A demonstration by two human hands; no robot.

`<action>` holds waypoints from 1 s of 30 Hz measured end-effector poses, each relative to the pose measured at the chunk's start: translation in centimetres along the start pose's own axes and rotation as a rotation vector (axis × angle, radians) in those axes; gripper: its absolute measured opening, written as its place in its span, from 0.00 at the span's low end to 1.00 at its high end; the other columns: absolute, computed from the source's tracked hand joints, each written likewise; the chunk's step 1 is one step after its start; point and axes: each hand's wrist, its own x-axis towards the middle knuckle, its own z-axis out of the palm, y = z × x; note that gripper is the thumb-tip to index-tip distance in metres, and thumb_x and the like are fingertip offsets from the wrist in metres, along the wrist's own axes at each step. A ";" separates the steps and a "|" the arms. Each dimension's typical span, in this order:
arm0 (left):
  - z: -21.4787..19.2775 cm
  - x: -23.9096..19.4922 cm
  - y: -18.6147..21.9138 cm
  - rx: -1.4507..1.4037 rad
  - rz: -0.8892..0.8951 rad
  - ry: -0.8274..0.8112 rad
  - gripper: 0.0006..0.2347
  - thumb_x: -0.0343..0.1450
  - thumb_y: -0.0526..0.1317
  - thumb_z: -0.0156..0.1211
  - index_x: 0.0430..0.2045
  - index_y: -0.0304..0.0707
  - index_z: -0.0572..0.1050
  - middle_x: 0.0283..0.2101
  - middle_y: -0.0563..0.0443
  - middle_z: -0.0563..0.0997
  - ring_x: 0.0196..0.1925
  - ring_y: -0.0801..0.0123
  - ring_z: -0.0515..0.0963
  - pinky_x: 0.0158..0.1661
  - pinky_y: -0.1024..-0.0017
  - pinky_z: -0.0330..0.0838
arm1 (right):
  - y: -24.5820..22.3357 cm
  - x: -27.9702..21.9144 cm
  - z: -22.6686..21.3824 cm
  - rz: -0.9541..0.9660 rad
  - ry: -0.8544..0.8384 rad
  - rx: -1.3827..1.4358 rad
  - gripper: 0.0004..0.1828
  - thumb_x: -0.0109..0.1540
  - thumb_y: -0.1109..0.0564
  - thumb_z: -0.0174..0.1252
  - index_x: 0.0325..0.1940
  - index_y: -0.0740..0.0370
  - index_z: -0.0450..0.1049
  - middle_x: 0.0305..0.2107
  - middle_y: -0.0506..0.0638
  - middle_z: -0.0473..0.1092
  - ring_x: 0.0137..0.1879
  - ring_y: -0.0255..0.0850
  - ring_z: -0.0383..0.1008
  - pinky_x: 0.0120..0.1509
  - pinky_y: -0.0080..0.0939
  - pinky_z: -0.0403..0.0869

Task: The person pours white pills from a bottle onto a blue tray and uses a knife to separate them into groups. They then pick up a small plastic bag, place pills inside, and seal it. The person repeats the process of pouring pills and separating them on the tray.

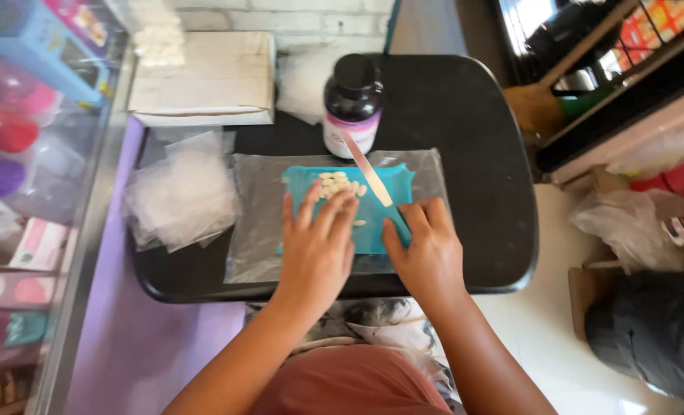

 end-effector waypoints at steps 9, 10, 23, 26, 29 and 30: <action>0.1 -2.3 -2.5 -0.051 -0.205 -0.037 0.25 0.63 0.28 0.62 0.58 0.25 0.69 0.63 0.38 0.69 0.68 0.33 0.63 0.62 0.52 0.66 | 0.4 -0.7 2.4 -0.144 -0.009 -0.118 0.14 0.60 0.57 0.66 0.45 0.69 0.76 0.53 0.60 0.69 0.56 0.58 0.68 0.56 0.55 0.73; 0.2 -2.4 -2.6 -0.050 -0.211 -0.033 0.25 0.63 0.28 0.62 0.58 0.25 0.69 0.63 0.38 0.69 0.68 0.33 0.63 0.62 0.52 0.66 | 0.4 -0.7 2.5 -0.151 -0.013 -0.118 0.14 0.60 0.57 0.66 0.45 0.69 0.76 0.53 0.60 0.69 0.56 0.58 0.68 0.56 0.55 0.73; 0.3 -3.0 -2.5 -0.086 -0.193 0.051 0.26 0.63 0.23 0.59 0.60 0.25 0.68 0.63 0.39 0.71 0.66 0.40 0.69 0.63 0.55 0.70 | 1.0 -1.1 3.3 -0.147 -0.001 -0.071 0.13 0.60 0.61 0.65 0.45 0.71 0.75 0.62 0.71 0.63 0.62 0.65 0.66 0.61 0.59 0.71; -0.8 -2.5 -1.8 -0.081 -0.198 0.064 0.27 0.64 0.23 0.60 0.61 0.27 0.68 0.64 0.40 0.71 0.66 0.41 0.69 0.61 0.57 0.71 | 0.4 -0.9 2.3 -0.165 0.017 -0.067 0.12 0.60 0.61 0.65 0.44 0.71 0.75 0.62 0.71 0.64 0.62 0.64 0.67 0.63 0.59 0.71; -1.9 -2.0 -1.1 -0.087 -0.211 0.069 0.28 0.63 0.24 0.60 0.62 0.28 0.68 0.65 0.42 0.71 0.67 0.42 0.69 0.59 0.59 0.72 | -0.2 -0.5 1.2 -0.184 0.036 -0.072 0.12 0.60 0.61 0.65 0.44 0.71 0.75 0.62 0.71 0.65 0.62 0.63 0.68 0.63 0.59 0.71; -2.2 -1.8 -1.0 -0.089 -0.208 0.074 0.28 0.63 0.24 0.60 0.62 0.29 0.67 0.65 0.43 0.71 0.66 0.42 0.69 0.59 0.59 0.73 | -0.4 -0.3 0.8 -0.187 0.042 -0.071 0.12 0.60 0.61 0.65 0.44 0.72 0.75 0.61 0.71 0.66 0.62 0.64 0.68 0.64 0.58 0.71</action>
